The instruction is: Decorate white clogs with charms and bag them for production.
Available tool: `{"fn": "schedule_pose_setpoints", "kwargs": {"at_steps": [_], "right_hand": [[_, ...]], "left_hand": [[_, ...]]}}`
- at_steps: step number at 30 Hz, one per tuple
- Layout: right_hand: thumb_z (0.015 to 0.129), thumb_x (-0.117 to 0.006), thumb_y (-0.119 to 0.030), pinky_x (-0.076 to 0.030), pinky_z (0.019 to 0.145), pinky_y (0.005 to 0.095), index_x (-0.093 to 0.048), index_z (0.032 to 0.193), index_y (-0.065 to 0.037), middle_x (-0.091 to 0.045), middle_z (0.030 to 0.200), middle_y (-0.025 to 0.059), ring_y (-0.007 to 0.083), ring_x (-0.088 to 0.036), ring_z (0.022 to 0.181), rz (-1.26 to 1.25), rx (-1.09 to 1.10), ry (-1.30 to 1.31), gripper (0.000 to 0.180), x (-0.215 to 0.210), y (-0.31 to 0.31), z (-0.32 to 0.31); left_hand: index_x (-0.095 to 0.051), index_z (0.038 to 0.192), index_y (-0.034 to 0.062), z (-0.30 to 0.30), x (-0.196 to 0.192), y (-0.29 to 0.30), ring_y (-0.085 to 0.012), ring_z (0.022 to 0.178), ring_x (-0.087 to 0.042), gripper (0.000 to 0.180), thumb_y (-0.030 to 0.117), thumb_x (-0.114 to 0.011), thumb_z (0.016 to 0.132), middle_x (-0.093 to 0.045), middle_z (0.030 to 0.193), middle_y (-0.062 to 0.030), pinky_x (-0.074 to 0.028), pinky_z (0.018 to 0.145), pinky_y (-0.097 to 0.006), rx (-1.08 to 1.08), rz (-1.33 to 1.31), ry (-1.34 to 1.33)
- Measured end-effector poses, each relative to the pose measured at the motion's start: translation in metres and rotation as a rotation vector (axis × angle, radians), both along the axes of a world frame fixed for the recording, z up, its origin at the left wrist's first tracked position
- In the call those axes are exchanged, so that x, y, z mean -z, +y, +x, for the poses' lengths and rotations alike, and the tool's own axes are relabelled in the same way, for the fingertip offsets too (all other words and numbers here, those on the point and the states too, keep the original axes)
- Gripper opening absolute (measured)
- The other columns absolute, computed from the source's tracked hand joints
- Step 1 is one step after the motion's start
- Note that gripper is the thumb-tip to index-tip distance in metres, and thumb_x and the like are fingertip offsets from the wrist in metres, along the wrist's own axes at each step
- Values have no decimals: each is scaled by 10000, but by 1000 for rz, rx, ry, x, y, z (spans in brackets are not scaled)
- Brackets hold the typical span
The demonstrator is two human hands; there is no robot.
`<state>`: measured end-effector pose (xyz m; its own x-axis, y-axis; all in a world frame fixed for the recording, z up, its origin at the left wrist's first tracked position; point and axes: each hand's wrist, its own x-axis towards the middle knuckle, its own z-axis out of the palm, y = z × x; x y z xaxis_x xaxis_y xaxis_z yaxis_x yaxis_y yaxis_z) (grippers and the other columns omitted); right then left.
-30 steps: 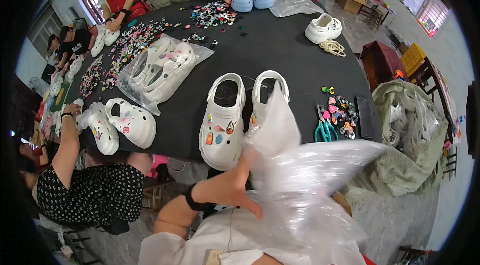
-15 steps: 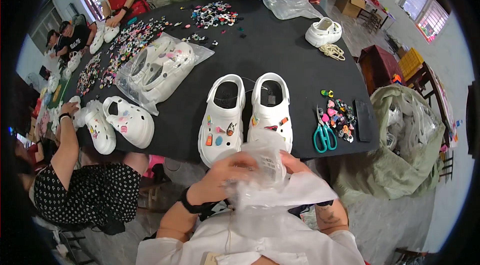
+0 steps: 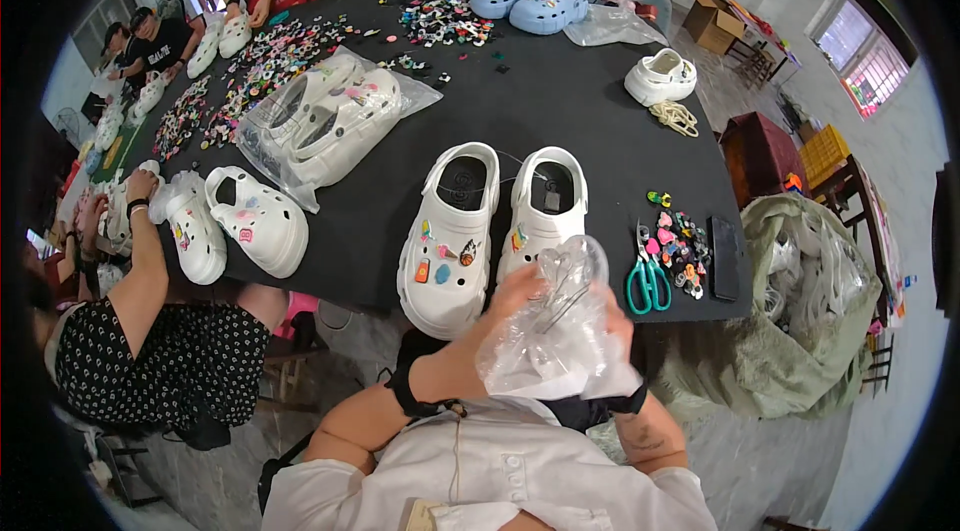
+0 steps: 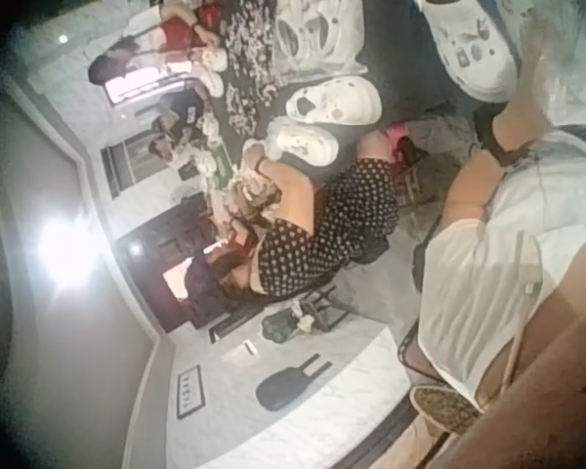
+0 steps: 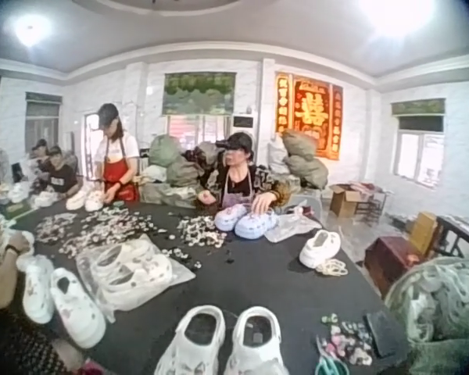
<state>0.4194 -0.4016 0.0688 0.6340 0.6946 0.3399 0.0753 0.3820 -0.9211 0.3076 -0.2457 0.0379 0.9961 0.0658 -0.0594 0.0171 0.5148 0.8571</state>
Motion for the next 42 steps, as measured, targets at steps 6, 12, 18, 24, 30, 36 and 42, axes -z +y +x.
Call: {"fn": "schedule_pose_setpoints", "kwargs": {"at_steps": [6,12,18,24,30,36,42], "right_hand": [[776,-777,-69,-403,1053,407,-565,1310,-47,-460,1409,215,349,-496,1276,-299,-358,-674,575,-70,-4,7],[720,-855,-174,-378,1081,465,-545,1374,-144,-351,1516,224,354,-385,1388,-169,-389,-367,724,-76,-9,10],[669,-851,-110,-509,950,395,-621,1296,-200,-499,1404,209,384,-592,1185,-317,-323,-650,674,-75,8,2],[628,-821,-48,-510,944,403,-739,1071,-156,-595,1290,186,350,-603,1174,-213,-287,-730,463,-100,13,5],[591,-765,-6,-516,867,382,-719,818,-109,-661,1107,135,301,-641,1039,-155,133,-762,254,-111,24,48],[591,-586,162,-505,842,335,-692,829,-52,-649,1072,134,309,-649,995,-342,227,-822,337,-96,66,118],[645,-565,132,-529,746,418,-675,851,-35,-602,1171,147,380,-647,920,-481,128,-1110,287,-83,102,127]], "left_hand": [[-475,1155,56,-19,-61,18,-290,1216,-520,457,101,-762,802,-545,1220,-136,-452,993,-418,-509,717,-491],[-507,1106,47,-37,-65,34,-173,991,-603,311,105,-702,871,-590,1090,-79,-510,860,-338,-466,210,-308],[-448,1228,74,-15,-72,-2,-191,1094,-561,516,114,-769,826,-522,1186,-78,-468,941,-360,-106,508,-406],[-99,1434,113,-14,-65,2,-261,1210,-528,948,106,-791,788,-407,1360,-181,-460,1000,-381,-297,669,-291],[-150,1496,94,-26,-77,12,-264,1330,-417,805,65,-644,862,-340,1436,-162,-364,1093,-422,-136,14,-325],[-412,1396,71,-9,-70,9,-331,1325,-425,637,193,-717,850,-424,1410,-167,-350,1091,-451,-406,1033,-283],[-498,1344,149,9,-51,-15,-398,1405,-252,803,422,-850,676,-276,1521,-185,-262,1120,-542,-438,1386,-259]]}}
